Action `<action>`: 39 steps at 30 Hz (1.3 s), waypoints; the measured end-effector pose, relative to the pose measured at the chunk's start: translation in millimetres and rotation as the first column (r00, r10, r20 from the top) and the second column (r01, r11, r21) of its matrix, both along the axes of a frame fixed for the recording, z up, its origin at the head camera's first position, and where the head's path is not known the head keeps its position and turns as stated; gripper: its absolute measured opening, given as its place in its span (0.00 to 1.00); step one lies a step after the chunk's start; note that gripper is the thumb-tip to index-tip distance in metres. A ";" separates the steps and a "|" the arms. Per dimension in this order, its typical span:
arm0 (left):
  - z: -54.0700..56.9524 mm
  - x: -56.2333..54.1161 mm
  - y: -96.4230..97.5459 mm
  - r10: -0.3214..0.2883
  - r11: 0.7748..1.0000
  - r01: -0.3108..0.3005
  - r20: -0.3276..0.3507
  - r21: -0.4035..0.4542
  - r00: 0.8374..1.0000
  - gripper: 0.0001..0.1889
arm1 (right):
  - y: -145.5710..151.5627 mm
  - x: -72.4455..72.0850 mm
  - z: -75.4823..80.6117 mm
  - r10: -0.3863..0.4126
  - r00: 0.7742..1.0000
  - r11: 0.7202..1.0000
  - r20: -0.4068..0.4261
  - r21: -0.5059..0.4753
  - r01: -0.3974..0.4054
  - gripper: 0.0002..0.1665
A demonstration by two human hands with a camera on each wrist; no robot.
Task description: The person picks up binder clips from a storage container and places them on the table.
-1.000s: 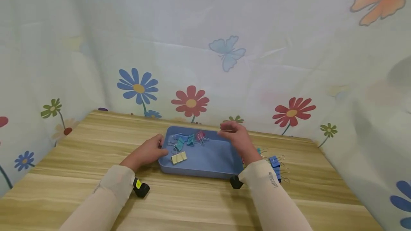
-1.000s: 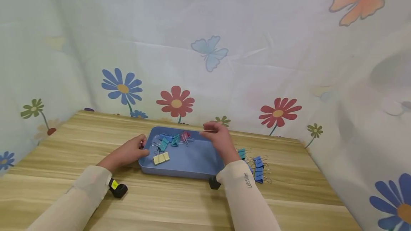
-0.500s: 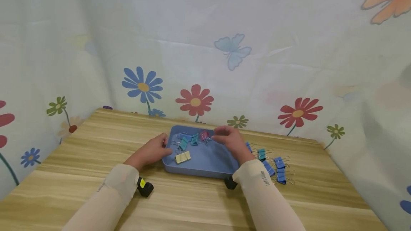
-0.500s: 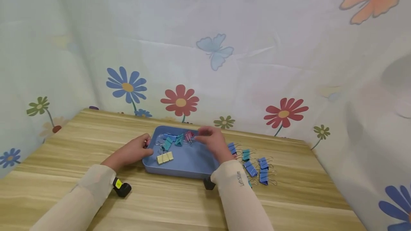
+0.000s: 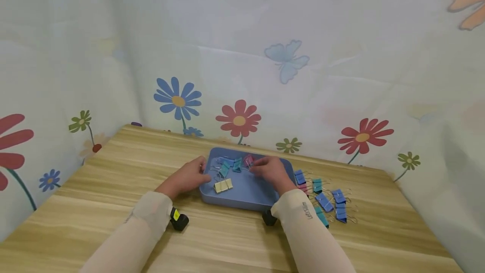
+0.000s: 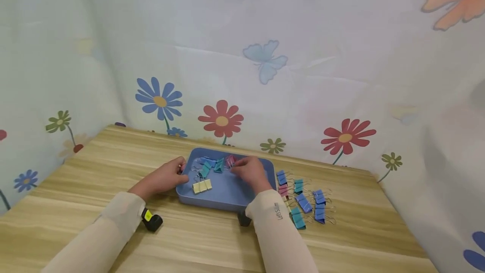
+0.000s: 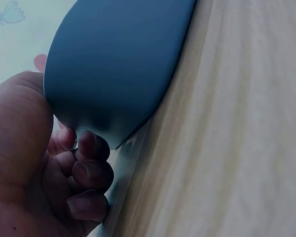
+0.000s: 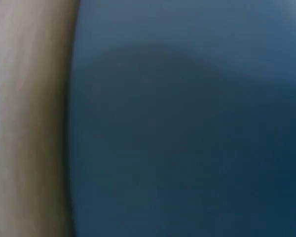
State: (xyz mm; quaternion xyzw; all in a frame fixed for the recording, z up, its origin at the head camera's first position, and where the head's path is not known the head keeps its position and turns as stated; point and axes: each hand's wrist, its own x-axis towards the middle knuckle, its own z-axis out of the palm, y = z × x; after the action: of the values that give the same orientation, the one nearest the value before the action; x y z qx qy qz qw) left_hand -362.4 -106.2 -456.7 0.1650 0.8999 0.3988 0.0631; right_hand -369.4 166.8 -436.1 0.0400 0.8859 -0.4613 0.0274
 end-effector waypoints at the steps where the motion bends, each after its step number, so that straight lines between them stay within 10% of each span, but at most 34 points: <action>1: 0.2 0.1 0.5 0.000 1.000 0.000 0.002 0.001 1.000 0.13 | -0.7 0.5 0.9 0.002 1.000 1.000 -0.004 0.024 -0.001 0.16; 29: 2.1 4.0 0.4 0.011 1.000 -0.011 0.004 -0.002 1.000 0.14 | 16.7 17.1 13.7 0.051 0.996 0.950 -0.068 0.311 -0.028 0.10; 39: 2.0 5.1 0.7 -0.009 1.000 0.008 -0.025 -0.007 1.000 0.14 | 46.4 42.4 40.4 0.177 0.981 0.981 -0.076 0.098 -0.169 0.09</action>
State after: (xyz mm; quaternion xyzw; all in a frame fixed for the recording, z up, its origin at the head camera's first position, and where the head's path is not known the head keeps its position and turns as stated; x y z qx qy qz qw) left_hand -357.3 -105.5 -454.6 0.1736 0.9012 0.3934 0.0540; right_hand -327.0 213.3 -395.7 -0.0556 0.9065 -0.4176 0.0283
